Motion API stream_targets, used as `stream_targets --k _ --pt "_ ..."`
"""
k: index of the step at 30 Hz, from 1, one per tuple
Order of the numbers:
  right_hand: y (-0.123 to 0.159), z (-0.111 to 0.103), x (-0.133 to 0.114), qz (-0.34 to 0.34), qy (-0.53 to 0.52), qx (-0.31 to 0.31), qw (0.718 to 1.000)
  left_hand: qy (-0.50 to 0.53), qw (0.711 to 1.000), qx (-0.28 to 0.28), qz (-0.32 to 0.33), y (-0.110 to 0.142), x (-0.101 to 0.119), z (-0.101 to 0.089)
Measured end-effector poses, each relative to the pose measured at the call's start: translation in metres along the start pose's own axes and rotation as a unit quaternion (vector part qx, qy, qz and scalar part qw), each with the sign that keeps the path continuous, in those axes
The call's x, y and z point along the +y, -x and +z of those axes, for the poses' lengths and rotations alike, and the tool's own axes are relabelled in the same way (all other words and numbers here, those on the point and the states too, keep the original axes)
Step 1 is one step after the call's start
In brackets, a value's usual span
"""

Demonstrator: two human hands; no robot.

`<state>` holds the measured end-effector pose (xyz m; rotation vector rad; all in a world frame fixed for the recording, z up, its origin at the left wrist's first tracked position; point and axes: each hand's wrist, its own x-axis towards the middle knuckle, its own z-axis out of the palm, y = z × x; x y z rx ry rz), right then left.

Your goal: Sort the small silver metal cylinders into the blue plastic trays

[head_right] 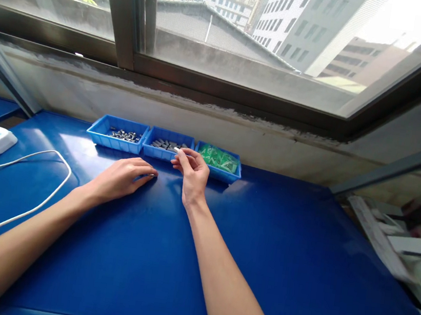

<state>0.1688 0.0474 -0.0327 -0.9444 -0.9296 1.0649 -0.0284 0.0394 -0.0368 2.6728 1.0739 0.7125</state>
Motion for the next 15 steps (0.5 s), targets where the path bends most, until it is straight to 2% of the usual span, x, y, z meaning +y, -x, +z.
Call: stream_targets --k 5,9,12,15 --pt "-0.003 0.001 -0.002 0.006 0.024 -0.01 1.0 -0.008 1.0 0.01 0.015 0.001 -0.001 0.002" --pt "0.003 -0.001 -0.004 0.004 0.05 -0.037 0.998 0.011 1.0 0.028 -0.006 0.0 0.001 0.002" --pt "0.008 -0.004 -0.002 -0.003 0.094 -0.075 0.993 0.083 0.994 0.048 -0.05 -0.002 0.006 -0.001" --pt "0.014 -0.006 0.001 -0.012 0.137 -0.11 0.984 0.223 0.964 0.083 -0.119 -0.005 0.011 -0.006"
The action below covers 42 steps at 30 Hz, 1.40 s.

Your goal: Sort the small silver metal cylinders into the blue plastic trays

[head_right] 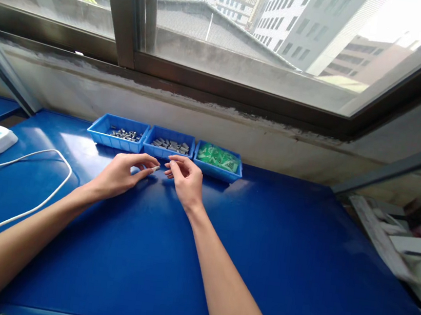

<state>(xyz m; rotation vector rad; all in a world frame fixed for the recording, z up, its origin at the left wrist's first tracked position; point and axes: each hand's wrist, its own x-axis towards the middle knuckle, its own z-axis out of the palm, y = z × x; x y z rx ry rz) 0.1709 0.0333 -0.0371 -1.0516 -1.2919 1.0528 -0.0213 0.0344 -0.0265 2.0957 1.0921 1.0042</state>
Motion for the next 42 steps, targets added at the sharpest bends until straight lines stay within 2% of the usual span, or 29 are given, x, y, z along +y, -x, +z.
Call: stream_targets --k 4,8,13,18,26,34,42 --pt "0.006 0.005 -0.003 -0.01 0.033 -0.047 0.998 0.176 0.979 0.021 -0.099 -0.002 0.007 -0.005" --pt "0.01 0.01 -0.006 0.002 0.029 -0.082 0.996 0.236 0.962 0.035 -0.13 -0.002 0.005 -0.009" --pt "0.011 0.011 -0.003 0.021 0.01 -0.105 0.994 0.205 0.972 0.048 -0.103 -0.002 0.001 -0.006" --pt "0.007 0.009 -0.001 0.036 0.002 -0.105 0.994 0.195 0.977 0.034 -0.084 -0.002 -0.001 -0.003" --pt "0.006 0.007 -0.002 0.039 -0.015 -0.1 0.994 0.192 0.976 0.025 -0.101 -0.001 0.0 -0.004" --pt "0.002 0.003 0.003 0.043 -0.023 -0.057 0.997 0.171 0.976 0.043 -0.129 -0.003 0.001 -0.007" --pt "0.002 0.002 0.003 0.039 -0.028 -0.058 0.997 0.151 0.979 0.01 -0.137 -0.003 0.0 -0.007"
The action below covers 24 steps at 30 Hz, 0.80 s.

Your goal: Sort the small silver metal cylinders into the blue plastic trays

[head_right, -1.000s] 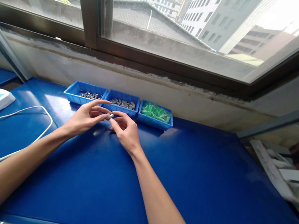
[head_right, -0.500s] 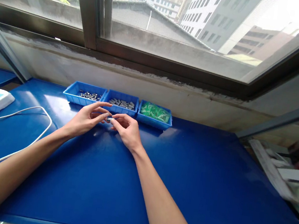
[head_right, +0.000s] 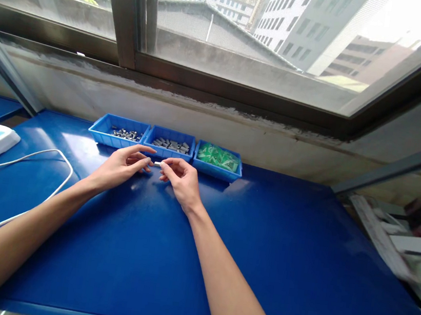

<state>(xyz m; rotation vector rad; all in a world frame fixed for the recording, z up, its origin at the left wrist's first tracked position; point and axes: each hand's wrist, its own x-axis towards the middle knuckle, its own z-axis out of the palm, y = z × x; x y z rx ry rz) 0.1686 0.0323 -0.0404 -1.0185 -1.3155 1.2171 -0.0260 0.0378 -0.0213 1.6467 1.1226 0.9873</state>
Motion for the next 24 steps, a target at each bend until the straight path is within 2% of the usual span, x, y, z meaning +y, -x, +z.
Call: stream_targets --k 4,9,13,16,21,24 --pt "0.0 0.001 -0.002 0.009 -0.04 0.022 0.999 -0.008 1.0 -0.003 -0.002 0.001 0.001 0.0" --pt "-0.003 -0.002 -0.004 0.016 -0.13 0.099 0.986 -0.014 1.0 -0.003 -0.005 0.001 0.001 0.0" --pt "-0.007 -0.005 -0.006 -0.002 -0.151 0.143 0.978 -0.02 1.0 -0.004 -0.001 0.001 0.0 0.0" --pt "-0.008 -0.008 -0.008 -0.018 -0.124 0.133 0.983 -0.025 1.0 -0.005 0.001 0.001 -0.001 0.0" --pt "-0.007 -0.014 -0.01 -0.002 -0.064 0.078 0.995 -0.032 0.999 -0.007 0.005 0.002 -0.002 0.001" --pt "-0.007 -0.017 -0.011 -0.009 -0.035 0.072 0.997 -0.039 0.999 -0.012 0.009 0.002 -0.003 0.001"
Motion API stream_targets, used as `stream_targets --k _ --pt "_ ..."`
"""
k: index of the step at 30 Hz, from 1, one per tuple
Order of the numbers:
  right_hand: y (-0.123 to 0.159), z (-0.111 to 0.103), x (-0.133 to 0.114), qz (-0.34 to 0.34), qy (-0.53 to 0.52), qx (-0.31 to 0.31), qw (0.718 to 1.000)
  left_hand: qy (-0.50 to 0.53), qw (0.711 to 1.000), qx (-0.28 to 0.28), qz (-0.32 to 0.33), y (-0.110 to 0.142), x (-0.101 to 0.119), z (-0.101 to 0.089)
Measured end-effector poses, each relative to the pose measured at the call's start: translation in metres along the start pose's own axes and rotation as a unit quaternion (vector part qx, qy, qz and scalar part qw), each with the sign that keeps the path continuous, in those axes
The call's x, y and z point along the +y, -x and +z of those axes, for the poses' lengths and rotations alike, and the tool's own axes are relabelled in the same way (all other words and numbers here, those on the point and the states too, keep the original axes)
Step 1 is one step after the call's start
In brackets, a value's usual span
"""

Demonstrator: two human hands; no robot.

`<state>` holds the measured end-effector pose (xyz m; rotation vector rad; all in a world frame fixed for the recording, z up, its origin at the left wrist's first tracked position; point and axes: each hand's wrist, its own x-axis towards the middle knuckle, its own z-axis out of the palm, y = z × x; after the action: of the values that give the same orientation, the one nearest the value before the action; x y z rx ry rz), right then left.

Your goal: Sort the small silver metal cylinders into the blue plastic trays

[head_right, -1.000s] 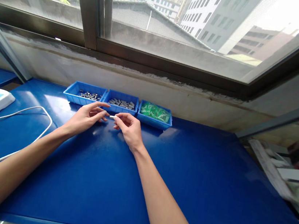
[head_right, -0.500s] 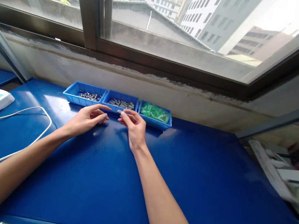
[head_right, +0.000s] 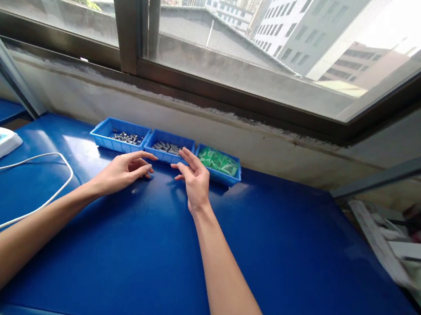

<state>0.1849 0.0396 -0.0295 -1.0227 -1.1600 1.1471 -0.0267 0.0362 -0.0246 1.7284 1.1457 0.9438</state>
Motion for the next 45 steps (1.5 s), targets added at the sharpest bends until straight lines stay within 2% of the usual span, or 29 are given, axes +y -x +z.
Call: stream_targets --k 5,8,12,15,18,21,24,31,45 --pt "0.004 -0.001 0.001 -0.026 0.062 -0.027 0.997 -0.037 0.999 0.004 0.027 0.001 -0.001 0.002" --pt "0.006 0.0 0.0 -0.025 0.105 -0.062 0.992 -0.11 0.992 0.021 0.062 0.001 0.0 0.003" --pt "0.008 -0.001 0.001 -0.044 0.2 -0.068 0.976 -0.201 0.973 0.036 0.106 0.001 -0.002 0.003" --pt "0.009 -0.002 0.005 -0.07 0.291 -0.092 0.95 -0.225 0.969 0.007 0.106 0.002 -0.006 0.003" --pt "0.012 0.001 0.008 -0.094 0.385 -0.143 0.907 -0.247 0.963 -0.029 0.102 0.003 -0.01 0.003" --pt "0.015 0.005 0.008 -0.121 0.459 -0.166 0.864 -0.264 0.959 -0.038 0.099 0.003 -0.011 0.004" --pt "0.017 0.008 0.006 -0.13 0.493 -0.171 0.843 -0.267 0.959 -0.036 0.09 0.003 -0.011 0.004" --pt "0.017 0.009 0.005 -0.134 0.522 -0.17 0.825 -0.273 0.957 -0.039 0.087 0.002 -0.009 0.003" --pt "0.018 0.01 0.006 -0.129 0.538 -0.171 0.815 -0.273 0.958 -0.043 0.075 0.002 -0.009 0.003"
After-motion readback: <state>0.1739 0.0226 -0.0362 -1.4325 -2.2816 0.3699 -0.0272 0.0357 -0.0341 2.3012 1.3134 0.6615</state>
